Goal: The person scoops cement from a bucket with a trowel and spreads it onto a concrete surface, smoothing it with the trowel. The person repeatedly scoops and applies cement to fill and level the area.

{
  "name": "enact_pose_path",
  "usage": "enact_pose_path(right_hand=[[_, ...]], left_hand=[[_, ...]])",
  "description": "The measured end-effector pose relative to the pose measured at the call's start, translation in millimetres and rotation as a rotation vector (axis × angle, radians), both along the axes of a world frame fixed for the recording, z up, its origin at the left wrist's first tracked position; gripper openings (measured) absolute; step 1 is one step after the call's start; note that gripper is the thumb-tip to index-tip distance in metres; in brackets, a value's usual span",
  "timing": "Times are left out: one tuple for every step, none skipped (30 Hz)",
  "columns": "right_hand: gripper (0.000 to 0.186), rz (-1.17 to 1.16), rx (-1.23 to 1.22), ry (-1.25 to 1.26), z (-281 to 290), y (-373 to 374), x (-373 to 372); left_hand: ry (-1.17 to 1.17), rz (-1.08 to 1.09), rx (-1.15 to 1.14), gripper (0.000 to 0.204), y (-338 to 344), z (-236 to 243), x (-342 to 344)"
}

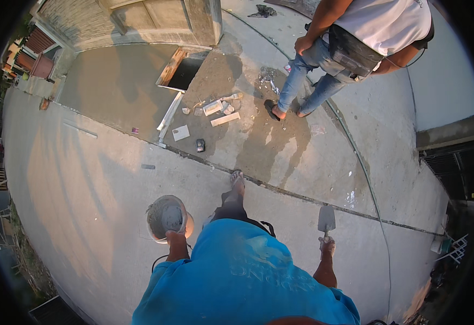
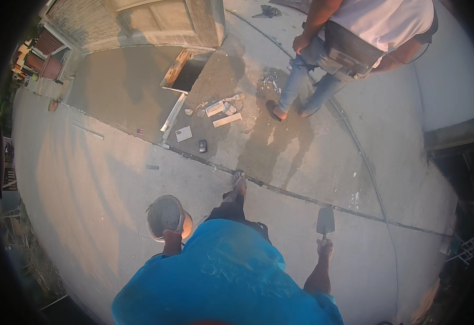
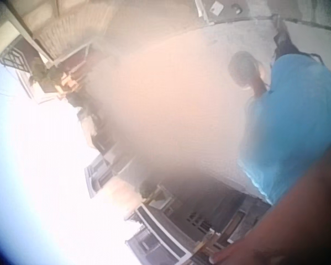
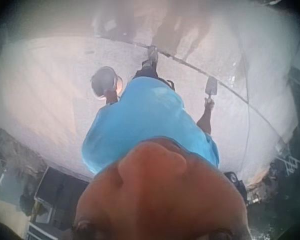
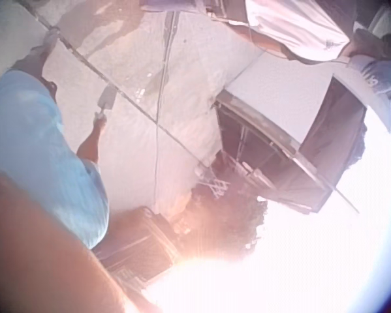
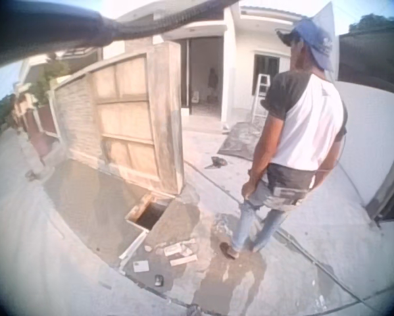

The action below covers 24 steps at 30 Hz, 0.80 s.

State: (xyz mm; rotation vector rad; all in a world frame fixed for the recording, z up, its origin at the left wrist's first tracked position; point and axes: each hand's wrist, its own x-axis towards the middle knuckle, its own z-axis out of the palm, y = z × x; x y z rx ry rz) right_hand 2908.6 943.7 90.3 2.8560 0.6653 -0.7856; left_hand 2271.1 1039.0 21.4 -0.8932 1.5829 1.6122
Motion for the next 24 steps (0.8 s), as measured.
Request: enact_pose_path(right_hand=[[0.041, -0.030, -0.001, 0.026, -4.7, 10.8, 3.8], [0.041, -0.017, -0.013, 0.008, -7.4, 32.9, 4.6], [0.041, -0.012, -0.024, -0.012, 3.9, 56.0, 1.7], [0.041, -0.012, -0.045, -0.036, 17.0, 77.2, 0.5], [0.042, -0.021, -0.027, -0.014, 27.2, 98.1, 1.3], [0.042, -0.024, -0.020, 0.018, 36.7, 117.8, -1.1], [0.043, -0.027, -0.013, 0.049, 44.3, 136.0, -1.7], [0.043, -0.007, -0.033, 0.043, 49.5, 151.7, 0.1], [0.043, 0.008, -0.041, 0.032, 50.0, 172.3, 5.2], [0.043, 0.025, -0.049, 0.021, 53.1, 192.0, 9.0], [0.043, 0.001, -0.037, 0.036, 61.2, 207.2, 11.3], [0.044, 0.044, -0.011, 0.021, 57.0, 218.8, 22.3], [0.044, 0.095, 0.008, 0.012, 49.7, 224.8, 35.6], [0.045, 0.148, 0.027, 0.001, 43.7, 234.6, 47.7], [0.046, 0.139, -0.012, 0.022, 41.4, 253.5, 53.0], [0.047, 0.131, -0.050, 0.043, 42.1, 272.8, 58.6], [0.048, 0.125, -0.089, 0.063, 40.3, 291.9, 64.7], [0.049, 0.125, -0.093, 0.075, 35.2, 307.5, 74.0], [0.049, 0.120, -0.100, 0.078, 29.5, 319.5, 86.6], [0.049, 0.111, -0.103, 0.079, 24.9, 335.9, 102.8], [0.050, 0.109, -0.111, 0.109, 19.9, 359.1, 113.5], [0.050, 0.115, -0.131, 0.147, 18.0, 378.9, 118.8], [0.051, 0.120, -0.152, 0.184, 16.4, 398.9, 124.2], [0.051, 0.114, -0.172, 0.208, 18.1, 416.9, 135.7]], left_hand=[[-0.008, 0.015, -0.021, 0.049, 10.3, -1.2, 1.1], [-0.015, 0.035, -0.029, 0.048, 23.7, -9.0, 0.6], [-0.017, 0.042, -0.032, 0.048, 40.2, -16.9, 3.0], [-0.023, 0.042, -0.039, 0.048, 58.8, -23.1, 7.0], [-0.029, 0.041, -0.047, 0.048, 78.1, -25.7, 12.5], [-0.023, 0.038, -0.061, 0.047, 93.5, -29.9, 12.4], [-0.013, 0.034, -0.075, 0.047, 109.8, -35.0, 13.5], [-0.007, 0.033, -0.081, 0.047, 122.0, -39.5, 17.9], [-0.004, 0.024, -0.080, 0.046, 143.6, -42.3, 24.5], [-0.006, 0.019, -0.036, 0.048, 159.4, -42.8, 31.0], [-0.009, 0.014, 0.007, 0.050, 174.3, -42.8, 37.1], [-0.019, 0.003, 0.053, 0.053, 195.3, -40.0, 48.7], [-0.007, -0.008, 0.049, 0.052, 211.4, -35.6, 57.8], [0.005, -0.017, 0.045, 0.051, 228.2, -31.6, 67.6], [0.028, -0.019, 0.041, 0.050, 243.2, -26.8, 72.5], [0.043, -0.053, 0.095, 0.052, 252.3, -26.0, 74.6], [0.060, -0.086, 0.149, 0.053, 257.1, -25.6, 75.7], [0.070, -0.121, 0.201, 0.055, 264.7, -24.7, 84.5], [0.072, -0.119, 0.179, 0.054, 278.9, -12.4, 104.9], [0.071, -0.121, 0.160, 0.053, 304.3, 18.1, 134.7], [0.089, -0.109, 0.139, 0.052, 319.9, 39.8, 153.5], [0.045, -0.027, 0.159, 0.052, 319.4, 36.8, 155.1], [0.001, 0.053, 0.180, 0.052, 318.4, 25.7, 149.7], [-0.057, 0.124, 0.205, 0.052, 323.0, 23.5, 154.4]])
